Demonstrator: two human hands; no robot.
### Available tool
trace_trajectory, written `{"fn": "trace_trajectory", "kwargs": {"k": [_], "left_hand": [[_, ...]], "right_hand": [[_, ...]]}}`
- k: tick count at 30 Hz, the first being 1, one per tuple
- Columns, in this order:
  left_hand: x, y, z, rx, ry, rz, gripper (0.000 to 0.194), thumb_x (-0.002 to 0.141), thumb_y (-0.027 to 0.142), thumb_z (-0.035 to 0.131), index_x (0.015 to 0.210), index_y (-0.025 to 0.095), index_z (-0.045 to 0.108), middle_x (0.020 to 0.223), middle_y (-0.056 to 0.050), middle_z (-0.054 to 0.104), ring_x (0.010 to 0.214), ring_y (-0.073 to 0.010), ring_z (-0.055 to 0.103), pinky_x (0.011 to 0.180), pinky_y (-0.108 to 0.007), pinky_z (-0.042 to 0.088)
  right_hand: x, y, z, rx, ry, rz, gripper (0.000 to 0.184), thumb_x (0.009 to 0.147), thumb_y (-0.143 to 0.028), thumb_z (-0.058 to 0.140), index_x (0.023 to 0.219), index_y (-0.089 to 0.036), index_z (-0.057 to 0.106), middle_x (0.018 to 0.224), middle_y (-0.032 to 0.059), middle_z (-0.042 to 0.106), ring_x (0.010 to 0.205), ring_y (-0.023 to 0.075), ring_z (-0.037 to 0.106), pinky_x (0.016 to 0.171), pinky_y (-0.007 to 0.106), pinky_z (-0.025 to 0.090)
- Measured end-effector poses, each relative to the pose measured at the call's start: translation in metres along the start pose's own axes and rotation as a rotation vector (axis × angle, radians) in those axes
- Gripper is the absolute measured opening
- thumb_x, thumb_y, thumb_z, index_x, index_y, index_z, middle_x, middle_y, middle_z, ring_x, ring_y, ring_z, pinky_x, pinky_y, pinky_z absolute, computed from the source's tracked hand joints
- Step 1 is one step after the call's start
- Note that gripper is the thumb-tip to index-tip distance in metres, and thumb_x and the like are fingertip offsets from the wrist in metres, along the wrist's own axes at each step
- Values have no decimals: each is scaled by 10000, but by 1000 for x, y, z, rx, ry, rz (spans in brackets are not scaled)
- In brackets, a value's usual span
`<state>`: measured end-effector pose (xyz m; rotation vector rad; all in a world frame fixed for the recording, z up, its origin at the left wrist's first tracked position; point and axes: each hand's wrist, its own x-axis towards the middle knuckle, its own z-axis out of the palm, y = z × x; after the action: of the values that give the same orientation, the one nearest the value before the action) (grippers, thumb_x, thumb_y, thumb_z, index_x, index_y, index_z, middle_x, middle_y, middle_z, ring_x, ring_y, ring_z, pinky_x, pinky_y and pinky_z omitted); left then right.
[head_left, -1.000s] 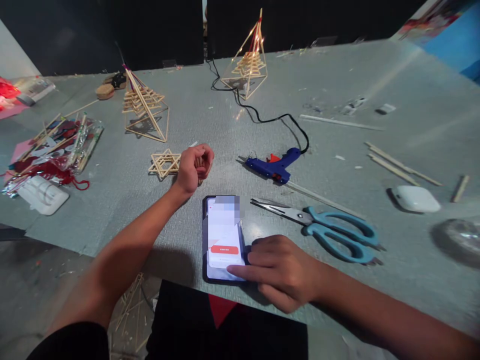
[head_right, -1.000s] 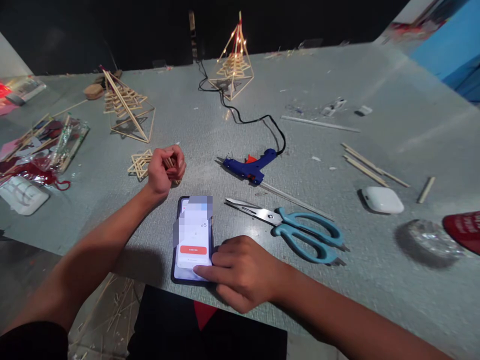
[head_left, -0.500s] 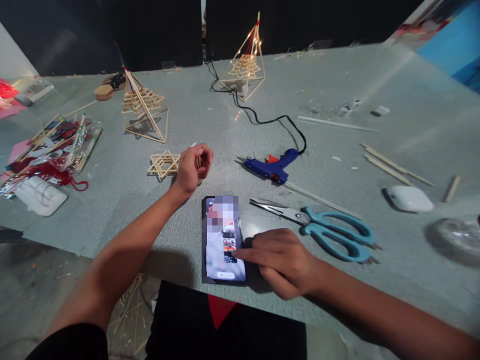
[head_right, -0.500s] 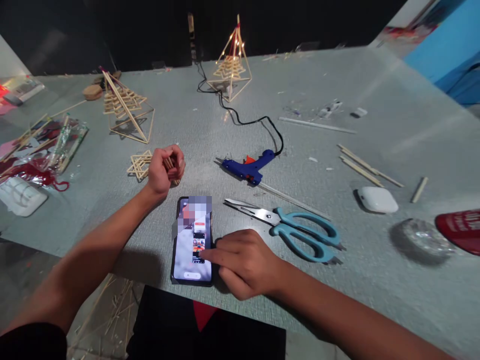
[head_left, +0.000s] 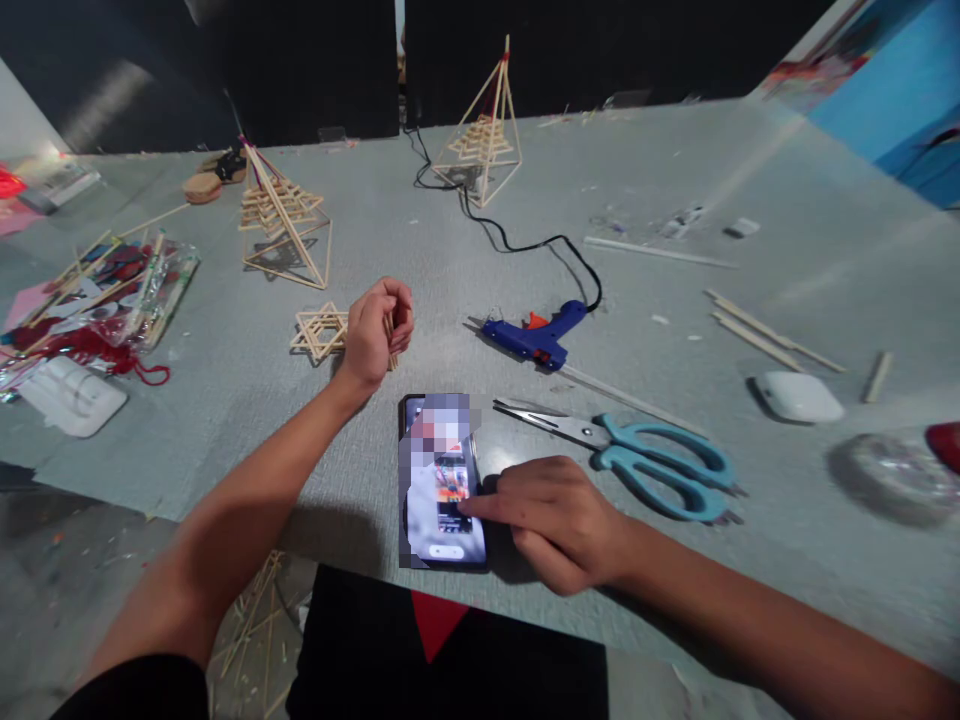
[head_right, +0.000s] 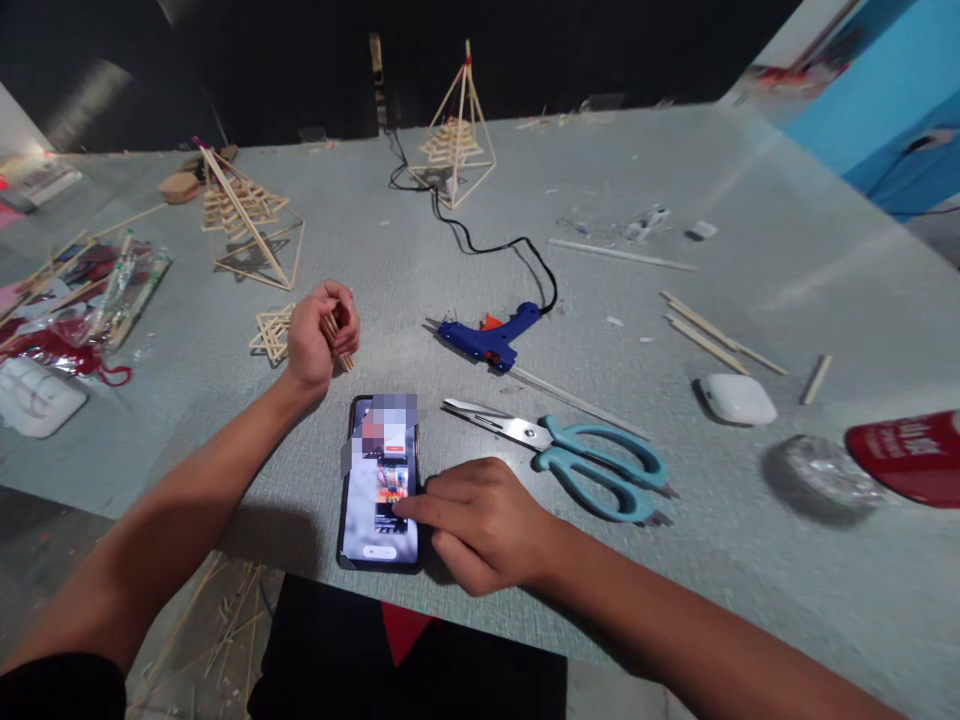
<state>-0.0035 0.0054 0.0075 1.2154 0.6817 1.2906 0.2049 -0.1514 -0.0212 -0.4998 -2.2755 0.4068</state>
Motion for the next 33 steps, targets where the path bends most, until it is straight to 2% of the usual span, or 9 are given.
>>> {"fn": "trace_trajectory", "kwargs": {"k": [4, 8, 18, 23, 29, 33], "left_hand": [[0, 1, 1, 13, 23, 9, 164, 836, 368, 529, 765, 222, 509, 452, 93, 354, 373, -67, 230, 393, -197, 212], [-2, 2, 3, 17, 25, -5, 207, 822, 389, 549, 719, 214, 505, 464, 107, 237, 382, -55, 169, 406, -194, 144], [-5, -1, 0, 18, -94, -13, 365, 813, 488, 566, 596, 204, 489, 402, 108, 189, 353, -45, 137, 396, -199, 123], [-7, 0, 1, 64, -72, 1, 351, 783, 448, 657, 602, 196, 494, 416, 105, 282, 351, -31, 176, 389, -192, 138], [-9, 1, 3, 99, -70, 1, 304, 787, 405, 634, 607, 198, 501, 416, 107, 291, 366, -35, 201, 396, -194, 151], [-8, -1, 1, 117, -94, 35, 245, 790, 339, 612, 618, 196, 513, 419, 104, 310, 380, -40, 223, 404, -195, 164]], "right_hand": [[2, -1, -1, 2, 0, 1, 345, 893, -123, 375, 1078, -156, 664, 614, -40, 516, 493, 132, 479, 491, 285, 377], [1, 0, 0, -1, -3, -11, 332, 901, -132, 367, 1070, -166, 650, 618, -38, 522, 495, 132, 483, 492, 289, 375], [1, 0, 0, 29, -62, -34, 347, 911, -164, 370, 1093, -160, 665, 632, -22, 552, 515, 146, 486, 502, 301, 364], [-1, 0, 1, 19, -66, -43, 359, 909, -163, 365, 1113, -155, 661, 633, -24, 554, 508, 147, 491, 492, 298, 376], [-1, 0, 1, -5, -75, -25, 360, 907, -160, 370, 1098, -159, 675, 628, -21, 572, 504, 145, 514, 484, 291, 394], [1, -2, -1, -51, -11, 77, 376, 910, -127, 393, 1181, -138, 654, 726, 0, 689, 565, 134, 627, 535, 270, 493]]}}
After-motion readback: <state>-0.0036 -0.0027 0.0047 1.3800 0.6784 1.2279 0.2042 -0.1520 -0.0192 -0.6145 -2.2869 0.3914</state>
